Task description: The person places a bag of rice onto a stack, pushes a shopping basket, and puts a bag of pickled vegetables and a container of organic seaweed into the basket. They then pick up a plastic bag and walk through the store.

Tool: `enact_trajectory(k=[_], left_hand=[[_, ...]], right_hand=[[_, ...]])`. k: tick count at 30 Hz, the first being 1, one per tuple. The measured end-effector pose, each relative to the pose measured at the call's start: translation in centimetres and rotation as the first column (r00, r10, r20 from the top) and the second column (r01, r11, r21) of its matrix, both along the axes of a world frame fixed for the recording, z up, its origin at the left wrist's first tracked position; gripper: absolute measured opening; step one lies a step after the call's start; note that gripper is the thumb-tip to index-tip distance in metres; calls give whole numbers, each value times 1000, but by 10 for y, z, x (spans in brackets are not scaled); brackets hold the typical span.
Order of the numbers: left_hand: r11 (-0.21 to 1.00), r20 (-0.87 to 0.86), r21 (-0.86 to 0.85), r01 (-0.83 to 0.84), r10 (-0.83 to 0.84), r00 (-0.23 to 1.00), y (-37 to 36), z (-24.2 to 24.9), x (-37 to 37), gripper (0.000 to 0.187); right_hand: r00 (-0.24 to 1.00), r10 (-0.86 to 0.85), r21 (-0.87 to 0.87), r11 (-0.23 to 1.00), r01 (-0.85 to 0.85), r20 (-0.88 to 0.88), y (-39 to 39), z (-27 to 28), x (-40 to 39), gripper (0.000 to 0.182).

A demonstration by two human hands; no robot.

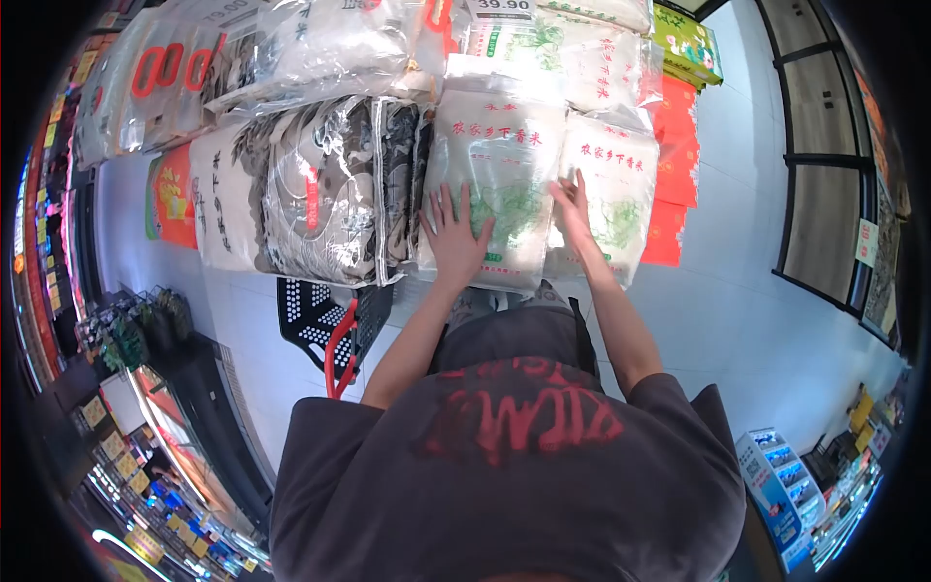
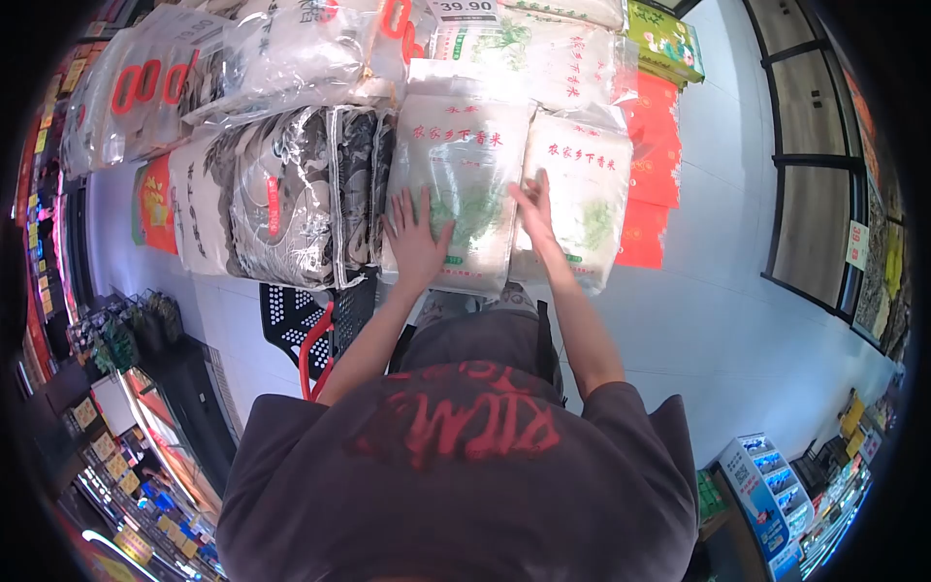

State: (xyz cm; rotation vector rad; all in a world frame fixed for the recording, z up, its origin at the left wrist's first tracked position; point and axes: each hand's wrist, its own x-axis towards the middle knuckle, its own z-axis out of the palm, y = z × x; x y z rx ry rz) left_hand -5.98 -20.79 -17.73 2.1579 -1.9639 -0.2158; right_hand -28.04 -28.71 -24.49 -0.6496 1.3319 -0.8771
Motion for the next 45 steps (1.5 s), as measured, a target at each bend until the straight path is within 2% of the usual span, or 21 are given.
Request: enact_trajectory(k=[1, 5, 7, 9, 14, 16, 18, 22, 23, 26, 27, 29, 31, 32, 33, 34, 37, 41, 43, 44, 45], left_hand=[[1000, 28, 11, -6, 6, 1000, 15, 1, -1, 76], [999, -5, 31, 15, -15, 1000, 55, -3, 5, 78], [999, -21, 13, 35, -35, 999, 54, -1, 7, 79], [999, -21, 3, 35, -35, 999, 50, -1, 11, 79], [998, -123, -53, 47, -53, 991, 67, 9, 8, 81], [985, -106, 54, 161, -155, 982, 79, 7, 1, 84], [980, -111, 25, 196, -192, 975, 63, 9, 5, 86], [960, -92, -56, 275, -279, 956, 30, 7, 14, 92], [960, -93, -61, 272, -277, 956, 35, 3, 12, 92], [974, -129, -11, 226, -225, 966, 54, -2, 5, 96], [974, -128, -25, 226, -227, 965, 54, -2, 8, 96], [962, -105, -18, 274, -274, 956, 45, -3, 13, 98], [951, -130, -21, 310, -310, 942, 24, -3, 18, 100], [951, -156, -12, 308, -306, 939, 30, -5, 15, 101], [954, -167, -44, 295, -299, 940, 26, -8, 11, 102], [967, -159, 43, 251, -241, 957, 39, 0, 2, 103], [955, -252, 26, 296, -281, 926, 71, -1, -1, 101], [948, -235, 32, 317, -301, 924, 51, 10, 19, 93], [987, -478, -60, -151, 104, 872, 45, 28, 32, 82], [988, -457, -13, -155, 132, 880, 54, 19, 38, 74], [987, -453, 1, -160, 143, 880, 65, 16, 38, 74]], right_hand=[[996, -62, 45, 997, 59, 59, 8, -3, -8, 98], [996, 0, -2, 1000, 0, 88, 39, 19, 17, 96], [979, 65, -216, 970, -107, -195, 52, 27, 53, 98], [963, 75, -222, 966, -135, -260, 46, 18, 67, 99], [983, 182, -275, 945, -175, -2, 97, -12, 40, 98], [980, 193, -351, 922, -163, 54, 108, -7, 42, 99], [932, 173, -56, 978, -201, -319, 103, 8, 53, 99], [916, 137, 38, 990, -132, -377, 73, 25, 69, 96], [915, 138, 34, 990, -135, -379, 79, 25, 68, 96], [872, 6, -321, 929, -186, -490, 102, 2, 61, 94], [871, -2, -333, 924, -186, -491, 97, 10, 65, 94], [889, 72, -116, 983, -139, -452, 84, 25, 68, 84], [892, 72, -112, 985, -135, -446, 70, -15, 64, 78], [874, 67, -160, 974, -162, -481, 104, -13, 59, 79], [857, 49, -247, 948, -202, -514, 110, -8, 55, 79], [843, -1, -382, 891, -243, -538, 84, -1, 57, 80], [888, 7, -281, 948, -153, -460, 107, -5, 55, 81], [853, 23, -261, 947, -185, -521, 97, -8, 52, 87], [848, -62, -330, 934, -136, -526, 102, -28, 48, 96], [979, -38, 13, 999, 41, -198, 104, 21, 49, 96], [980, -30, 28, 999, 36, -196, 115, 22, 53, 96]])
